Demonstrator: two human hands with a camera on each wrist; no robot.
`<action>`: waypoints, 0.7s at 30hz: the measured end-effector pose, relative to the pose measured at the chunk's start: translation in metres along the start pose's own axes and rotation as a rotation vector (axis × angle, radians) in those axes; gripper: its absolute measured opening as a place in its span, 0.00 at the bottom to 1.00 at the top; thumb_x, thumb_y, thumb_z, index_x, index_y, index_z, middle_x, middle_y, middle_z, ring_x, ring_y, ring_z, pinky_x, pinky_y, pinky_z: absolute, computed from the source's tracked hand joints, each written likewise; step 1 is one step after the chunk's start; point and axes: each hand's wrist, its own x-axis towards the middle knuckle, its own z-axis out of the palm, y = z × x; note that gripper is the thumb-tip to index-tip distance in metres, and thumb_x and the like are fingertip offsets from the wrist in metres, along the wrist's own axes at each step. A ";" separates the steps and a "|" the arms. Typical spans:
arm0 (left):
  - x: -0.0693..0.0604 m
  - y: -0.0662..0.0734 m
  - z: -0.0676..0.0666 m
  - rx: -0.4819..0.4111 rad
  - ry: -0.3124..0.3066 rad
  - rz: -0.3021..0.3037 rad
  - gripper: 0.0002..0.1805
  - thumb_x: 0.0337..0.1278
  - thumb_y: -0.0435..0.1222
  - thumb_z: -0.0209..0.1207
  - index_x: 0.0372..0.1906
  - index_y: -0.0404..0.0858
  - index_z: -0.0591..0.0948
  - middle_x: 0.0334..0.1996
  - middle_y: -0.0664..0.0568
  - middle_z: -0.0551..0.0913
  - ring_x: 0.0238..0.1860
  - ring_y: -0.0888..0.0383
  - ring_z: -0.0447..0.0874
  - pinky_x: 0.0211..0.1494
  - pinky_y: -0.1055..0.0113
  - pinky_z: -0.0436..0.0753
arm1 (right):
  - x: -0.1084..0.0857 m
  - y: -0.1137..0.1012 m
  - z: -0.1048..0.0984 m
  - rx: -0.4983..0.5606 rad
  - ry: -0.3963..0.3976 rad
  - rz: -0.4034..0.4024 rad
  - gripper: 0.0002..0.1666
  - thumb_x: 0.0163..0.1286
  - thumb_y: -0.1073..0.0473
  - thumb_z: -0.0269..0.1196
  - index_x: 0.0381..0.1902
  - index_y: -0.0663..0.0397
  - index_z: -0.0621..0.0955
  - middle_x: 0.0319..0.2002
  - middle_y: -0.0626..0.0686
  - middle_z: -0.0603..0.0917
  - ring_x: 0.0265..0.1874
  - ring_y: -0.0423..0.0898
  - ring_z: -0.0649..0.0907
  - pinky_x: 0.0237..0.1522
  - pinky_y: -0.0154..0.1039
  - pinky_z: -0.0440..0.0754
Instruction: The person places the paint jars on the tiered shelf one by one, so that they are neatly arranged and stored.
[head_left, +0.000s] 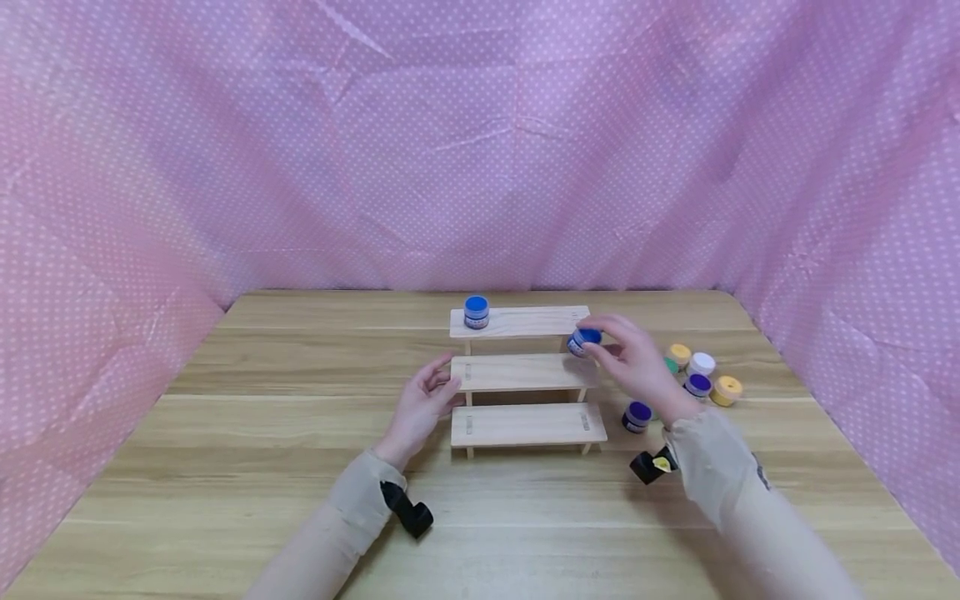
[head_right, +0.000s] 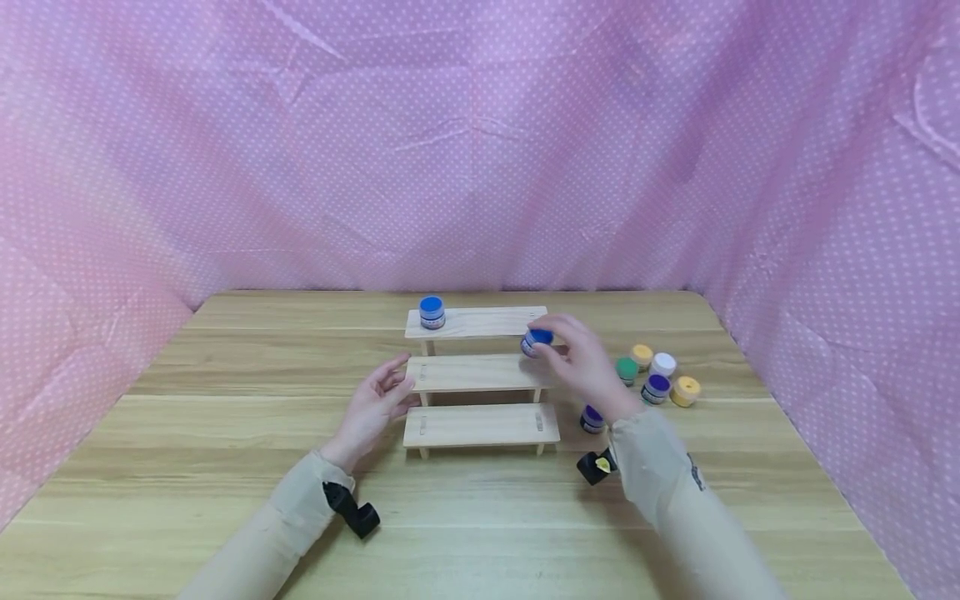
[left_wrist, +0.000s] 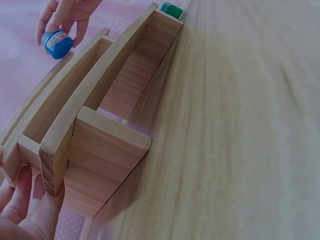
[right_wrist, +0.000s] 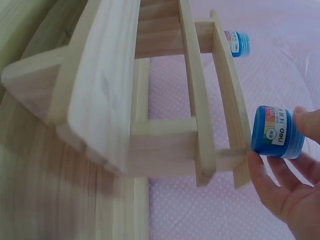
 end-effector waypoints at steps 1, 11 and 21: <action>0.000 0.000 0.000 -0.004 0.000 0.000 0.28 0.63 0.27 0.53 0.68 0.35 0.64 0.42 0.46 0.77 0.38 0.63 0.81 0.55 0.49 0.79 | 0.001 -0.001 0.002 0.009 0.002 -0.012 0.18 0.63 0.71 0.61 0.52 0.66 0.78 0.53 0.63 0.78 0.52 0.58 0.78 0.42 0.43 0.84; -0.003 -0.003 0.000 -0.010 0.001 0.001 0.28 0.64 0.28 0.53 0.68 0.36 0.64 0.41 0.48 0.76 0.38 0.63 0.81 0.55 0.47 0.77 | 0.015 -0.007 0.019 0.123 -0.033 -0.062 0.18 0.62 0.73 0.61 0.51 0.68 0.77 0.54 0.63 0.77 0.51 0.56 0.78 0.47 0.41 0.82; -0.002 -0.001 0.001 -0.006 -0.007 0.004 0.28 0.64 0.27 0.53 0.69 0.35 0.64 0.41 0.47 0.77 0.39 0.62 0.81 0.56 0.47 0.77 | 0.035 -0.019 0.029 0.171 -0.041 -0.037 0.17 0.62 0.73 0.61 0.50 0.67 0.78 0.52 0.63 0.78 0.51 0.57 0.79 0.46 0.41 0.83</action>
